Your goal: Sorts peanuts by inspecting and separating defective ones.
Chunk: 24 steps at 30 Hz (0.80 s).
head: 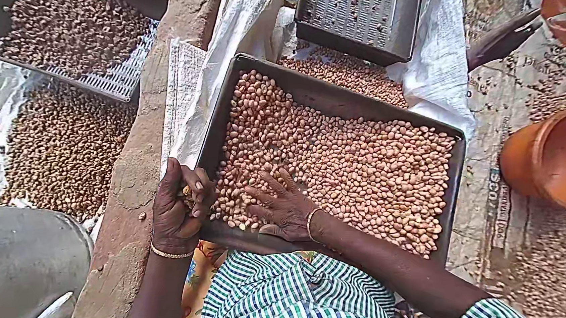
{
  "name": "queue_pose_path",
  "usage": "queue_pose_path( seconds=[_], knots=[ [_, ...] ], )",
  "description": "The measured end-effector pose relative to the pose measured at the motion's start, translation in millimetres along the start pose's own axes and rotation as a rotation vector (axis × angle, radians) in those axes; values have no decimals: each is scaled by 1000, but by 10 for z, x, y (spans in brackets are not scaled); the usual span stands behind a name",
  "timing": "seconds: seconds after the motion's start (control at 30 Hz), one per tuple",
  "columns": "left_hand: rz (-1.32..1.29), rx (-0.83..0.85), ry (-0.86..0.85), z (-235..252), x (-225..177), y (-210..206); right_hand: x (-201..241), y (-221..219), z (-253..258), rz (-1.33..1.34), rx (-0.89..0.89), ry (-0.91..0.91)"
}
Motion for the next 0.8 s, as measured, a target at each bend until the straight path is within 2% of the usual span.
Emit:
queue_pose_path(
  seconds=[0.07,0.1,0.2,0.27,0.3,0.37,0.47,0.53,0.6,0.67,0.7,0.77,0.8],
  knots=[
    [20,-21,-31,-13,-39,12,53,108,-440,138,77,18],
    [31,-22,-45,3,-57,4,23,271,-616,246,49,12],
    [55,7,-61,-5,-71,-37,-290,896,-897,451,-378,-178],
    [83,25,-64,9,-66,-71,-588,1131,-866,374,-623,-392],
    [104,29,-65,16,-59,-86,-673,1153,-772,318,-665,-457],
    [137,24,-64,4,-58,-86,-626,1077,-439,177,-631,-415],
    [126,28,-60,0,-57,-82,-471,786,-46,-54,-422,-332],
    [102,41,-55,3,-52,-83,-378,644,62,-175,-321,-349],
    [88,57,-54,6,-42,-101,-372,626,75,-165,-312,-418],
    [94,60,-53,10,-38,-119,-533,735,-58,151,-390,-539],
    [110,52,-53,6,-45,-112,-683,804,-189,462,-524,-570],
    [126,34,-54,-23,-64,-85,-962,829,-360,1093,-762,-476],
    [123,37,-50,-33,-59,-84,-1033,810,-398,1198,-772,-450]
  ],
)
Point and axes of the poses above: each hand's wrist, its own z-axis towards the middle knuckle, its own y-axis out of the back of the hand, x = y × z, the point moved 10 cm from there along z, towards the middle knuckle, and after that the axes turned 3 degrees about z, right-handed, at the moved point
